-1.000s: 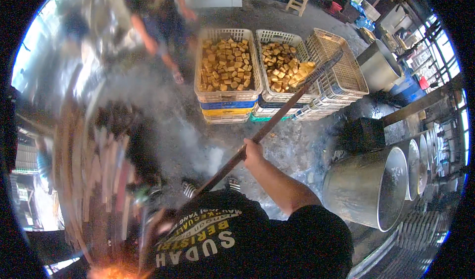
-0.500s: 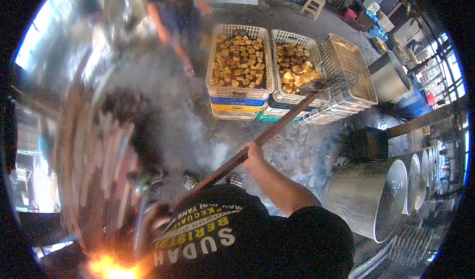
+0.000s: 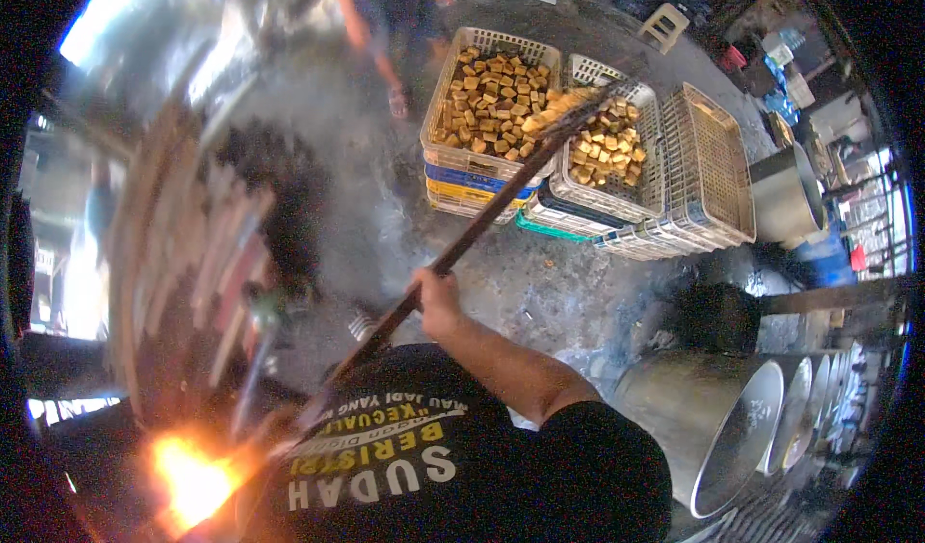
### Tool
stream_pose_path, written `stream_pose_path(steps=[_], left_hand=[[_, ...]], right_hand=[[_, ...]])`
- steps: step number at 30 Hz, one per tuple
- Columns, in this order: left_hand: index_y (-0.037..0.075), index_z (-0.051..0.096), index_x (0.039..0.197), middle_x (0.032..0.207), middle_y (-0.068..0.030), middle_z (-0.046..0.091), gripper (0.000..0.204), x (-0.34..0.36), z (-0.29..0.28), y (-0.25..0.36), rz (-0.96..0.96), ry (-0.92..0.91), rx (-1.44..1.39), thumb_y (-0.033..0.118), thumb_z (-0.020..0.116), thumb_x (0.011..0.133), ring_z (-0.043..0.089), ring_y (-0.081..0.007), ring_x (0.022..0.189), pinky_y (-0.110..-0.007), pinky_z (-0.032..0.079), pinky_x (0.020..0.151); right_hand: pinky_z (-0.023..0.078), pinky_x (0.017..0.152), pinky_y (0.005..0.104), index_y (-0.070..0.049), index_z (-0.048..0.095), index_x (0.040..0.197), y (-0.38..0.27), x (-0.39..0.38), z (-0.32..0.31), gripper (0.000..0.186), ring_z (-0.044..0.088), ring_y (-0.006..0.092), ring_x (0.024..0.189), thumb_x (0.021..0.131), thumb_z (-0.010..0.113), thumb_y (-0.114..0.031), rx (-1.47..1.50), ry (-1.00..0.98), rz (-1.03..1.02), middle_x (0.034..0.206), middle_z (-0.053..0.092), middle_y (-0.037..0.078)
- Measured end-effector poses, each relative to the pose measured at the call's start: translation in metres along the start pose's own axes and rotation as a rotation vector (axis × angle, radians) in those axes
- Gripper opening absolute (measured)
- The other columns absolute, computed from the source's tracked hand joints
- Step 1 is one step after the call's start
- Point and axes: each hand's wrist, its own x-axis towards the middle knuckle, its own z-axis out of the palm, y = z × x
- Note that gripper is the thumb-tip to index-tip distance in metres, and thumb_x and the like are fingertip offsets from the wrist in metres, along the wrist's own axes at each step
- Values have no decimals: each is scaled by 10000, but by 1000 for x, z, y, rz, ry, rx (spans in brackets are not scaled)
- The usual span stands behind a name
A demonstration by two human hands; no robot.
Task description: The person deep fries tofu in a large outdoor vat using a long-handled scoop and then transfers the cooked tofu into plastic crates by hand.
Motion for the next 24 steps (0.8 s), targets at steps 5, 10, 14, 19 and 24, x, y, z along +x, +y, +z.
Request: stream_pose_path(steps=[5,10,14,19,24], left_hand=[[12,732,1076,694,-26,631,340,-21,54,-57,-44,-164,-388,177,864,809,560,-127,560,-311,436,499],[-21,719,1068,731,-65,653,344,-31,106,-113,-81,-211,-739,185,850,826,599,-158,603,-311,451,520],[8,740,1059,753,-49,680,272,-55,111,-79,-79,-148,-455,132,837,837,606,-134,629,-311,472,541],[17,757,1073,809,-19,717,390,-82,115,-136,-132,3,-260,184,916,758,630,-113,696,-304,512,604],[39,774,923,800,-15,731,421,-150,124,-263,-42,463,-96,306,956,654,615,-93,757,-335,514,699]], right_hand=[[528,594,418,-81,566,1035,12,-6,-8,330,613,207,707,853,799,-227,-275,-24,-47,883,601,41],[534,547,369,-73,563,1049,21,-19,-19,317,607,179,682,864,794,-188,-394,-130,-69,876,593,40],[553,562,376,-76,581,999,9,-64,-18,244,645,215,649,861,758,-172,-249,-119,66,848,619,49],[547,634,428,-55,599,879,52,-98,-37,182,676,275,695,851,730,-177,-291,-95,191,806,644,102],[552,868,527,-55,604,911,142,-165,-26,177,691,317,858,910,685,-213,-69,-205,528,807,659,121]])
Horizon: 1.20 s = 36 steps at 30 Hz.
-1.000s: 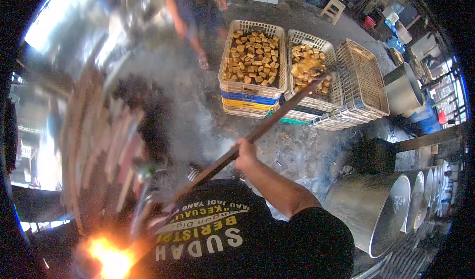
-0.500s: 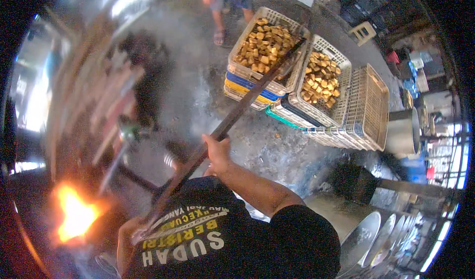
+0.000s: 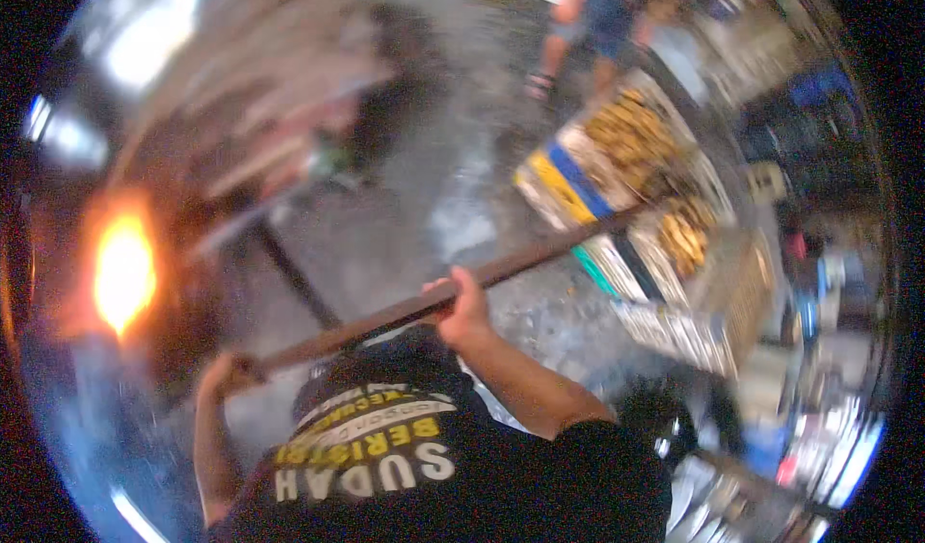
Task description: The person deep fries tofu in a large outdoor vat using a long-handled scoop and then transfers the cooked tofu into plastic crates by hand.
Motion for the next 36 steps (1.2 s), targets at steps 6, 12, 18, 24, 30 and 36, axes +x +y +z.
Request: stream_pose_path(steps=[6,12,18,24,30,36], left_hand=[[138,720,815,786,-84,701,362,-167,-69,-127,19,386,223,432,857,655,683,-308,784,-448,507,681],[188,750,886,824,-77,717,336,-383,-60,-245,-203,692,183,424,842,664,693,-329,853,-465,529,731],[166,742,858,841,-52,719,301,-528,-24,-320,-438,831,48,350,838,640,700,-319,837,-449,550,734],[154,755,903,863,-65,729,313,-568,65,-408,-648,993,-210,316,844,650,708,-300,821,-417,559,724],[88,742,1088,1002,-159,741,612,-582,162,-459,-818,722,-757,565,845,718,709,-348,956,-441,550,815],[67,712,1160,1058,-63,748,555,-555,253,-420,-584,774,-1585,481,827,808,689,-193,912,-364,550,754]], right_hand=[[530,934,557,-83,589,826,194,-57,56,460,653,334,918,1006,499,-496,-309,-198,-20,871,668,113],[511,1035,529,-65,617,769,372,-76,88,512,653,310,900,998,557,-520,-407,-479,291,825,658,106],[509,1061,490,-77,615,755,538,-144,165,394,645,281,887,927,699,-422,-581,-516,533,808,654,96],[488,995,467,-108,636,721,727,-159,220,351,615,247,824,897,718,-400,-816,-639,775,758,633,48],[479,968,476,-135,618,710,928,-134,222,319,585,244,804,888,697,-387,-1116,-745,1056,741,597,41],[441,906,444,-145,536,787,1120,-244,220,285,534,219,794,961,630,-351,-1385,-821,1489,766,528,30]])
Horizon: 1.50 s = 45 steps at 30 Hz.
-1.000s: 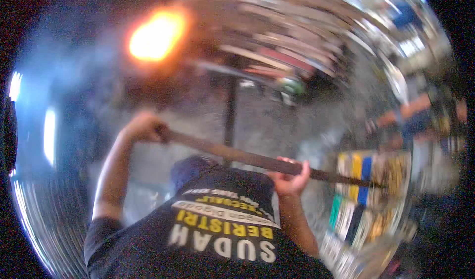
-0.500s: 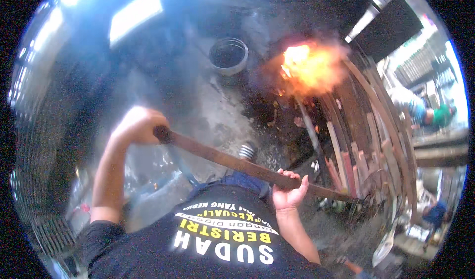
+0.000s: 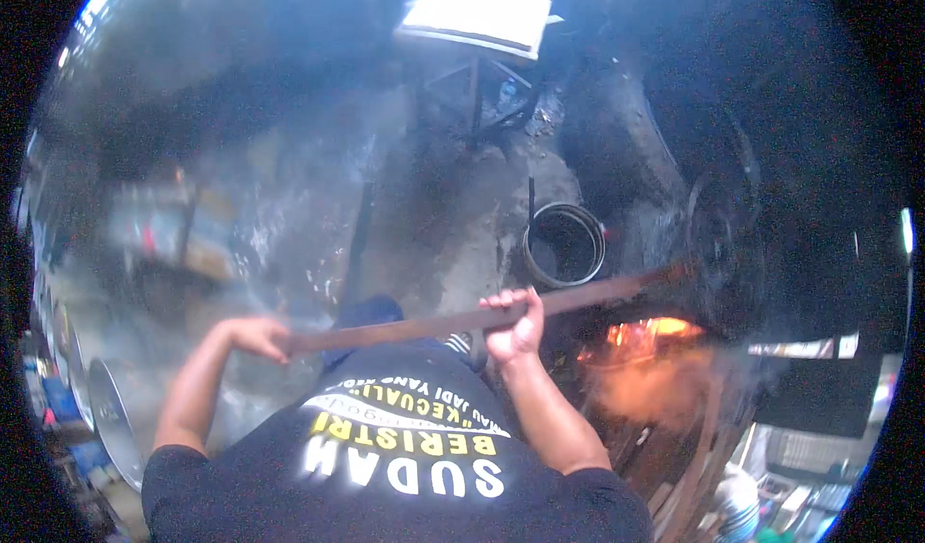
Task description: The person deep fries tofu in a large outdoor vat using a long-handled scoop and then transfers the cooked tofu into plastic crates by hand.
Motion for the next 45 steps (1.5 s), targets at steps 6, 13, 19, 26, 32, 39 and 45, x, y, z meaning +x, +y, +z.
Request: stream_pose_path(steps=[6,13,19,26,32,39,45], left_hand=[[75,649,1056,780,33,625,306,20,30,25,37,223,-627,208,826,845,570,-68,605,-264,468,535],[31,602,1102,772,-6,619,404,64,-152,121,227,420,-669,195,819,803,572,-90,588,-274,455,499],[3,598,1200,934,-27,654,461,140,-350,240,475,517,-657,243,750,837,615,-126,799,-322,522,705],[60,237,1614,1644,-220,272,1013,345,-515,334,768,337,-25,621,674,892,218,-346,1545,-450,235,1243],[54,454,1530,1624,-214,352,1004,423,-584,207,111,503,174,737,660,823,297,-388,1515,-479,251,1243],[-1,645,1321,1307,-239,671,619,386,-491,39,-503,231,-344,524,543,1009,608,-328,1263,-462,451,1046],[-3,668,1274,1218,-212,715,527,385,-535,180,-465,639,-670,432,638,977,659,-311,1181,-446,490,993]], right_hand=[[482,864,461,-151,569,968,1,191,129,227,561,245,823,1024,581,-370,-198,-166,249,817,551,40],[527,887,447,-137,518,1282,24,395,296,367,637,254,928,1022,624,-372,-461,-293,167,1005,646,73],[553,874,462,-83,539,1207,79,415,327,362,704,282,936,1028,617,-388,-554,-235,195,1042,705,143],[525,508,326,-16,581,961,-101,576,371,210,568,139,563,904,698,-181,-1097,109,-184,749,590,39],[502,462,314,-52,572,851,-308,683,322,133,548,115,512,866,685,-121,-1262,210,-73,661,542,17],[496,428,312,-61,549,834,-385,799,290,115,531,115,457,845,663,-79,-1278,345,83,643,539,15],[488,412,334,-50,544,875,-368,871,221,139,540,136,457,862,671,-105,-1179,325,99,642,543,28]])
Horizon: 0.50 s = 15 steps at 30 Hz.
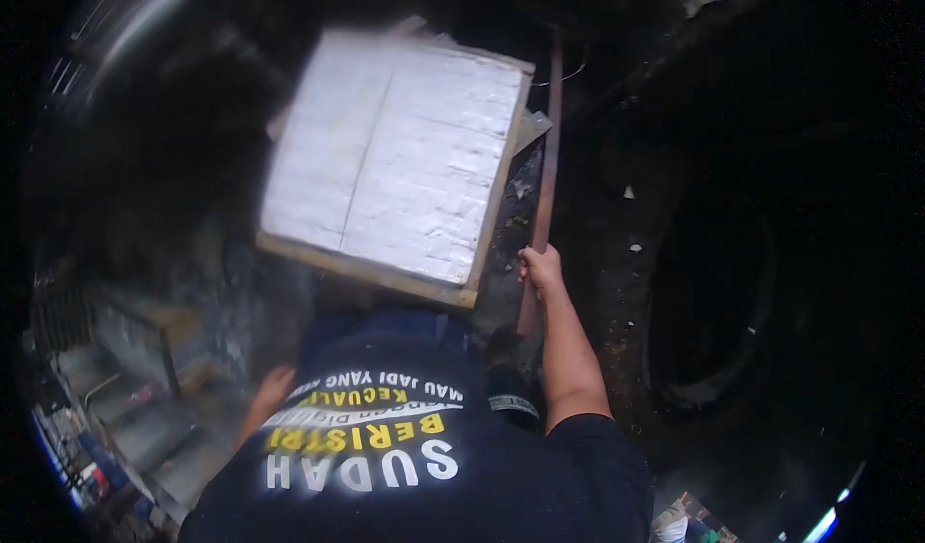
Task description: The person deep fries tofu in a large outdoor vat using a long-handled scoop and then transfers the cooked tofu into plastic crates by hand.
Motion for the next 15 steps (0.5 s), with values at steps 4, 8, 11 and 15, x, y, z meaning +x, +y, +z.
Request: stream_pose_path(steps=[4,8,11,15], left_hand=[[15,414,1528,1553,-234,437,711,36,-28,78,330,455,403,303,691,939,387,-388,1458,-447,297,1212],[41,369,1550,1591,-214,384,852,32,-46,208,795,612,460,265,794,846,354,-401,1474,-469,286,1219],[54,371,1551,1599,-205,377,915,45,-59,269,895,529,486,294,837,801,344,-401,1480,-474,279,1224],[48,301,1583,1646,-198,299,1039,68,-59,313,1085,450,638,400,853,776,271,-394,1525,-493,257,1237]], right_hand=[[513,438,363,-38,529,939,29,16,-1,131,544,169,459,872,619,-105,-1,-5,55,647,547,58],[522,446,363,-30,531,1005,49,39,3,181,582,194,494,865,620,-102,-73,-10,129,702,569,72],[531,459,358,-25,539,1059,45,40,6,260,604,198,517,858,666,-132,-132,36,109,752,596,82],[533,467,328,-7,546,1220,45,28,17,538,665,209,619,837,809,-278,-211,186,-38,906,655,113]])
